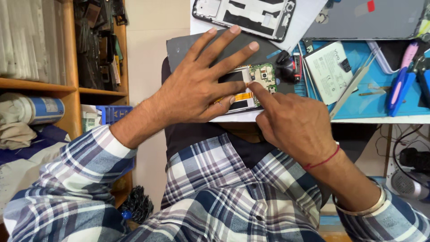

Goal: The person disassembles a smartphone, removes the battery, and then reassembles it by placing the battery back into the chassis and connecting the ribbon cables.

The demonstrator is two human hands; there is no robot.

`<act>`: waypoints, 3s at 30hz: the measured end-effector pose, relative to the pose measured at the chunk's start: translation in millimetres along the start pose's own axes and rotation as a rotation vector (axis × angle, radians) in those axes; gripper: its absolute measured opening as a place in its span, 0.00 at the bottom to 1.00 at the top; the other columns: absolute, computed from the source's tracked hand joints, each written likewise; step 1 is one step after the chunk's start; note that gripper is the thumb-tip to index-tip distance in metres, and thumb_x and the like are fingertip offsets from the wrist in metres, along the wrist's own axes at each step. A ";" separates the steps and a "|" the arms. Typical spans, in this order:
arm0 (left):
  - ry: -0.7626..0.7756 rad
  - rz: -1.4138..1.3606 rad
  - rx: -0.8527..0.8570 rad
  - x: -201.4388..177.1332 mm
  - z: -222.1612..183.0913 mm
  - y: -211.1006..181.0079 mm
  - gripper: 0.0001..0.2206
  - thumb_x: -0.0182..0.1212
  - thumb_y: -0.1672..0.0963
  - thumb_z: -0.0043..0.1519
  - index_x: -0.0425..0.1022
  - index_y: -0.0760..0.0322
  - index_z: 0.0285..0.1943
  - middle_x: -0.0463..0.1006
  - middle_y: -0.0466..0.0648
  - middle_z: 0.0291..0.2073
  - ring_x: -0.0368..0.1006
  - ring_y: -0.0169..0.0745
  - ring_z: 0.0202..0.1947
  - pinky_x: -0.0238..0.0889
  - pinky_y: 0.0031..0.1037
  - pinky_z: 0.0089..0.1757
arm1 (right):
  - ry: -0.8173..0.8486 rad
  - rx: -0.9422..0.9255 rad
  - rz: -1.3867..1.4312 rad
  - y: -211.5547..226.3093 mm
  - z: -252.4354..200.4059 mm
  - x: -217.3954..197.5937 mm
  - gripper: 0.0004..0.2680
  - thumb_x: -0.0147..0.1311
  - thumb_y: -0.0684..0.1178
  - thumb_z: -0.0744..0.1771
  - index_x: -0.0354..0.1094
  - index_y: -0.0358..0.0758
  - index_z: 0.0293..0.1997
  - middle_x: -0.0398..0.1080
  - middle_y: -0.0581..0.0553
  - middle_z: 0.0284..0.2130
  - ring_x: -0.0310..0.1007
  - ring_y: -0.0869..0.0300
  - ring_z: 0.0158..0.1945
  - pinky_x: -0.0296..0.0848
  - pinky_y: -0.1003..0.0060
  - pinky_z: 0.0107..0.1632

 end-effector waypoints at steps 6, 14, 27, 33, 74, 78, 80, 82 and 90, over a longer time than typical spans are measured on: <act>0.014 0.022 0.006 0.5 -2.9 0.8 0.16 0.59 0.52 0.70 0.81 0.51 0.66 0.51 0.50 0.81 0.39 0.60 0.81 0.34 0.57 0.75 | 0.060 0.001 -0.039 7.8 -5.0 10.5 0.28 0.61 0.48 0.62 0.59 0.39 0.71 0.72 0.46 0.24 0.73 0.54 0.26 0.71 0.57 0.28; 0.026 0.006 -0.046 1.8 -3.8 -4.2 0.13 0.60 0.51 0.70 0.83 0.52 0.60 0.52 0.51 0.80 0.39 0.61 0.80 0.33 0.58 0.73 | -0.021 0.025 0.100 6.0 -11.2 16.6 0.29 0.59 0.45 0.61 0.56 0.39 0.73 0.72 0.46 0.26 0.73 0.53 0.26 0.70 0.57 0.27; 0.022 0.032 -0.094 1.5 -0.5 -9.9 0.13 0.62 0.53 0.68 0.84 0.51 0.59 0.52 0.53 0.80 0.39 0.62 0.80 0.34 0.59 0.73 | -0.041 0.067 0.121 7.5 -11.8 16.5 0.27 0.58 0.43 0.62 0.59 0.42 0.72 0.72 0.46 0.26 0.72 0.53 0.25 0.70 0.56 0.27; 0.026 0.020 -0.127 1.3 0.7 -15.3 0.11 0.64 0.52 0.68 0.83 0.53 0.57 0.53 0.54 0.79 0.40 0.63 0.79 0.35 0.59 0.72 | -0.091 0.165 0.353 -11.5 -23.6 6.9 0.23 0.59 0.44 0.63 0.66 0.45 0.68 0.73 0.48 0.26 0.74 0.56 0.27 0.71 0.59 0.30; -0.075 -0.046 -0.336 12.8 -10.5 -34.5 0.15 0.64 0.49 0.66 0.81 0.47 0.61 0.56 0.59 0.76 0.42 0.65 0.78 0.37 0.60 0.71 | -0.831 0.155 0.550 -206.9 -34.7 8.7 0.12 0.67 0.36 0.73 0.67 0.26 0.60 0.71 0.40 0.48 0.70 0.59 0.49 0.68 0.70 0.56; -0.095 -0.043 -0.329 7.7 -7.7 -36.7 0.15 0.65 0.50 0.65 0.82 0.49 0.60 0.58 0.60 0.75 0.45 0.66 0.77 0.40 0.60 0.70 | -0.981 0.147 0.866 -228.0 -21.6 26.6 0.13 0.68 0.44 0.73 0.65 0.34 0.61 0.71 0.47 0.41 0.69 0.66 0.40 0.69 0.74 0.46; -0.092 -0.035 -0.328 5.9 -7.1 -36.5 0.15 0.66 0.51 0.64 0.82 0.51 0.59 0.59 0.60 0.75 0.46 0.66 0.77 0.41 0.60 0.70 | -1.050 0.102 0.814 -232.0 -17.9 35.4 0.13 0.66 0.45 0.75 0.63 0.35 0.62 0.69 0.48 0.40 0.69 0.66 0.42 0.70 0.73 0.47; -0.094 -0.039 -0.325 4.8 -5.7 -36.6 0.14 0.65 0.51 0.64 0.82 0.51 0.58 0.59 0.59 0.74 0.47 0.67 0.76 0.42 0.61 0.69 | -1.101 0.060 0.828 -233.7 -16.7 41.1 0.12 0.63 0.44 0.78 0.60 0.36 0.65 0.71 0.44 0.46 0.72 0.62 0.48 0.73 0.68 0.53; -0.081 -0.020 -0.335 4.3 -3.1 -38.2 0.15 0.64 0.51 0.63 0.82 0.51 0.58 0.60 0.59 0.74 0.48 0.66 0.76 0.43 0.60 0.69 | -1.202 0.187 1.369 -246.6 -15.2 34.7 0.15 0.54 0.47 0.74 0.53 0.37 0.68 0.73 0.35 0.56 0.80 0.52 0.57 0.82 0.54 0.60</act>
Point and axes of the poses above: each hand's wrist, its own z-axis towards the middle knuckle, its own x-axis out of the palm, y = z × x, the point moved 1 cm from there along z, towards the middle knuckle
